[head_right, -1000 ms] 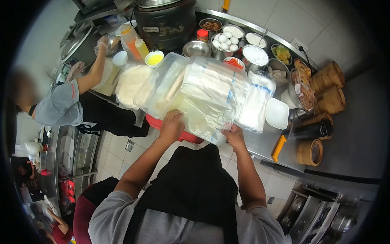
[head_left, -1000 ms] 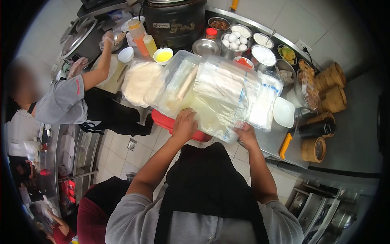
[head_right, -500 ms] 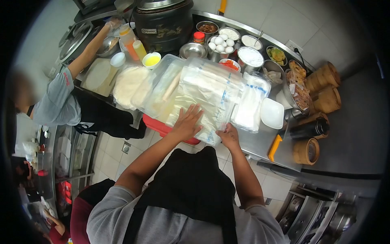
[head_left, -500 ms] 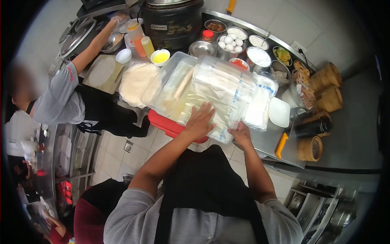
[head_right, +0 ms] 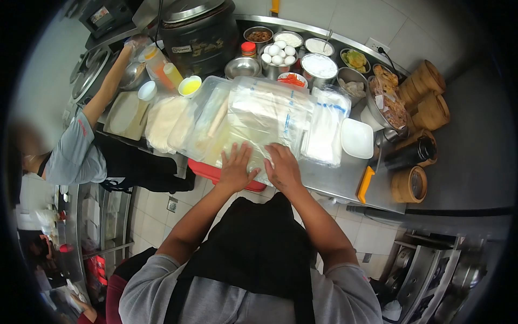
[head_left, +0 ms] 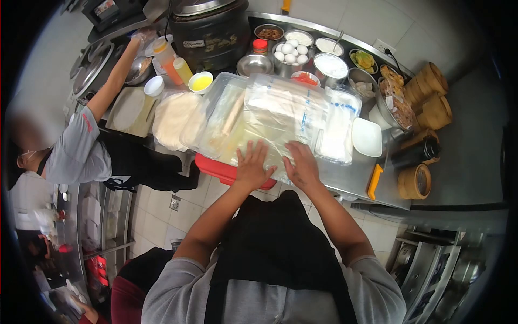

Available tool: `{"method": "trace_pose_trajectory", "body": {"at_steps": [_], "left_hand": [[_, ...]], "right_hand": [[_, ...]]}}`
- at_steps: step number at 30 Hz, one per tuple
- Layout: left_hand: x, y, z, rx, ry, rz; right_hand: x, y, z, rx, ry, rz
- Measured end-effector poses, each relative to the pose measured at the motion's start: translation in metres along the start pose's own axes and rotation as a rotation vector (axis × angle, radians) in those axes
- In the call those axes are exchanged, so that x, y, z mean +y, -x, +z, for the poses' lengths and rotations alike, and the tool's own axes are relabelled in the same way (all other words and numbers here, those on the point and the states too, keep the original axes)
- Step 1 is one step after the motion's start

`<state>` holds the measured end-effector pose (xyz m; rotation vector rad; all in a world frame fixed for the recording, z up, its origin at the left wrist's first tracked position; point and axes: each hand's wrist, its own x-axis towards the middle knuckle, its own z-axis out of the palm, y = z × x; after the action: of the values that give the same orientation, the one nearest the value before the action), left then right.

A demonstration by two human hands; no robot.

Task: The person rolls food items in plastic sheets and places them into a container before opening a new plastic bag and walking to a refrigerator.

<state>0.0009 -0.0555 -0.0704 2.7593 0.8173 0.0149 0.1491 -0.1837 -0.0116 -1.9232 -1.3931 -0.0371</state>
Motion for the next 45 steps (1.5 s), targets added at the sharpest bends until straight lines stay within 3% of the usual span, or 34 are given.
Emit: {"method": "trace_pose_trajectory", "body": {"at_steps": [3,8,16,18,22,24,27,29,32,37,39,41,45], "left_hand": [[0.002,0.002,-0.005,-0.036,-0.049,-0.028],[-0.007,0.003,0.004,-0.026,-0.075,-0.064],[-0.004,0.005,-0.016,-0.094,-0.052,-0.192],[-0.003,-0.002,-0.023,0.104,0.061,-0.056],[-0.001,-0.019,-0.026,0.228,0.135,0.048],[-0.002,-0.024,-0.028,0.150,0.245,-0.076],[0.001,-0.013,-0.028,0.119,0.273,-0.018],[0.009,-0.009,-0.024,0.094,0.305,0.035],[0.024,-0.006,-0.020,0.068,0.326,0.099],[0.031,0.001,-0.001,0.073,0.204,0.119],[0.031,0.002,-0.003,0.052,0.191,0.096],[0.031,0.001,-0.008,0.037,0.178,0.068],[0.034,0.005,-0.012,0.011,0.140,0.022]], "right_hand": [[0.010,-0.013,0.020,-0.101,0.012,-0.078],[0.034,-0.011,0.039,-0.207,0.206,0.018],[0.040,-0.005,0.045,-0.247,0.205,0.044],[0.039,-0.001,0.044,-0.255,0.208,0.056],[0.042,0.009,0.038,-0.111,0.110,0.003],[0.052,-0.004,0.026,-0.017,0.026,-0.024],[0.077,-0.032,-0.010,0.388,-0.009,0.169],[0.075,-0.063,-0.045,0.412,-0.049,0.413],[0.105,-0.097,-0.058,0.325,-0.192,0.512],[0.155,-0.152,-0.047,0.251,0.177,0.120],[0.170,-0.176,-0.039,0.164,0.176,0.159],[0.178,-0.197,-0.033,-0.218,0.256,0.299],[0.193,-0.219,-0.028,-0.352,-0.060,0.411]]}}
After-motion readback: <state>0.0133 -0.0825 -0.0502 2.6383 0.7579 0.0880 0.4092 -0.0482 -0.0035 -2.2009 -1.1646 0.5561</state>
